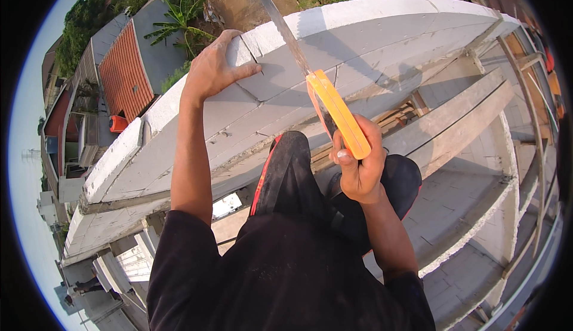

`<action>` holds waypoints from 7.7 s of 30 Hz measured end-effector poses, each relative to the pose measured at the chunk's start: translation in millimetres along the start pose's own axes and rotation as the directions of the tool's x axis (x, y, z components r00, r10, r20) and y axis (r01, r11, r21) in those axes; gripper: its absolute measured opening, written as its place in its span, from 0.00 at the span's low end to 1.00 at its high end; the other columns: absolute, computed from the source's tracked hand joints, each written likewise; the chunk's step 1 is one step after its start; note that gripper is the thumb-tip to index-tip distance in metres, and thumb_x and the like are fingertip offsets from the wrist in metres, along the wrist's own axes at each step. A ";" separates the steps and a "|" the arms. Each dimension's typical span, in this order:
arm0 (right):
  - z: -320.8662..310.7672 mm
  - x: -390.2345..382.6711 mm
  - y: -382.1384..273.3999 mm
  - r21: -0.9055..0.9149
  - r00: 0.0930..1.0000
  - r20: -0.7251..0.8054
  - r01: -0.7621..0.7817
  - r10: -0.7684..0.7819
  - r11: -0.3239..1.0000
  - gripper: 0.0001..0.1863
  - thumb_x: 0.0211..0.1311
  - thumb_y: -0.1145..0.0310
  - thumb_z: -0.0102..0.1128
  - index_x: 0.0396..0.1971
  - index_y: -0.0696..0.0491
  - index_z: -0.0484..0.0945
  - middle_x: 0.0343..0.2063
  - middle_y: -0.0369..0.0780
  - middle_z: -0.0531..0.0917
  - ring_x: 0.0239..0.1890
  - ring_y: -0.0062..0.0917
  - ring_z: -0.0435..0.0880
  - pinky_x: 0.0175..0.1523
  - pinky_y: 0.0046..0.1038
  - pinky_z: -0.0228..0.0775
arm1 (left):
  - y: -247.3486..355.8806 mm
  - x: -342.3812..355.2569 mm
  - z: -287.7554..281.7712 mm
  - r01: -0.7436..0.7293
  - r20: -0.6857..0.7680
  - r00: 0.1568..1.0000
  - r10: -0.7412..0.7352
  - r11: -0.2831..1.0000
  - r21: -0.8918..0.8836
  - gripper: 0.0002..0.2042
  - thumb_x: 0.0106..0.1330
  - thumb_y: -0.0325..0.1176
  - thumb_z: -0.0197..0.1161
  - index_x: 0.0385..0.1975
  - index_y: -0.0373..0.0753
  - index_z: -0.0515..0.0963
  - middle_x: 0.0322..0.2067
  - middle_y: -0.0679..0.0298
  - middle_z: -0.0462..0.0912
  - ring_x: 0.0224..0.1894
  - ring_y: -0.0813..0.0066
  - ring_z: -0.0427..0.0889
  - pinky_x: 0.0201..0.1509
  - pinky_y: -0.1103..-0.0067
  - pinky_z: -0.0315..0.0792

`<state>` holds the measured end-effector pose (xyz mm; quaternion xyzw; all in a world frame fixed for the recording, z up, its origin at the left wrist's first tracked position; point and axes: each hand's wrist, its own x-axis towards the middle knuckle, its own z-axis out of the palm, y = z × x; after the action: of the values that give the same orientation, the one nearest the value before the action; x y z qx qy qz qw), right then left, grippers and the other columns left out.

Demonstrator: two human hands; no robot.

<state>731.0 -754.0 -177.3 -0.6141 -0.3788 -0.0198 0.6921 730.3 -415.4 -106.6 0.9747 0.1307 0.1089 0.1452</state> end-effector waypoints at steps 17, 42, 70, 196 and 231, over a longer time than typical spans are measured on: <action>-11.6 2.4 6.2 -0.145 0.994 -0.103 -0.041 0.026 0.989 0.12 0.71 0.72 0.65 0.48 0.63 0.78 0.30 0.39 0.79 0.30 0.27 0.79 0.35 0.26 0.70 | 0.8 0.0 1.4 -0.003 -0.013 1.000 0.004 0.999 0.042 0.47 0.48 0.64 0.78 0.63 0.35 0.77 0.55 0.47 0.85 0.60 0.49 0.84 0.64 0.62 0.76; 0.5 27.1 -77.9 -0.055 0.909 0.091 -0.403 0.407 0.913 0.24 0.78 0.63 0.63 0.64 0.61 0.71 0.33 0.37 0.80 0.33 0.19 0.79 0.42 0.24 0.73 | -2.4 -0.3 2.3 -0.039 -0.047 0.998 0.040 0.999 0.009 0.44 0.47 0.61 0.79 0.61 0.37 0.77 0.51 0.48 0.87 0.55 0.47 0.86 0.59 0.61 0.78; 0.7 75.6 -90.0 -0.027 0.897 0.150 -0.417 0.416 0.908 0.17 0.81 0.64 0.55 0.58 0.61 0.71 0.23 0.38 0.75 0.24 0.19 0.69 0.32 0.26 0.62 | -1.1 1.1 -0.3 -0.010 -0.009 1.000 0.010 1.000 -0.013 0.46 0.46 0.62 0.78 0.61 0.34 0.77 0.52 0.46 0.87 0.56 0.47 0.85 0.60 0.61 0.78; -207.1 -175.6 94.5 -0.617 0.643 -0.753 -0.764 0.141 0.191 0.14 0.64 0.63 0.71 0.42 0.56 0.78 0.25 0.48 0.85 0.29 0.44 0.88 0.34 0.42 0.78 | -1.6 10.3 7.4 -0.055 0.090 0.995 0.053 0.998 0.021 0.43 0.64 0.60 0.70 0.70 0.31 0.70 0.61 0.38 0.79 0.67 0.44 0.76 0.74 0.59 0.64; -196.4 -253.2 343.1 -0.972 0.481 -0.206 -0.198 0.852 -0.123 0.28 0.75 0.63 0.56 0.71 0.57 0.65 0.66 0.46 0.74 0.66 0.43 0.76 0.66 0.40 0.74 | 3.1 6.7 -0.1 0.051 0.043 0.998 -0.052 0.999 0.012 0.47 0.46 0.58 0.81 0.62 0.32 0.75 0.52 0.46 0.84 0.55 0.50 0.85 0.60 0.62 0.76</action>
<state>817.9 -950.6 -594.6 -0.9645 -0.1363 0.2211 -0.0486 737.2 -416.3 -104.4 0.9739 0.1532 0.0832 0.1455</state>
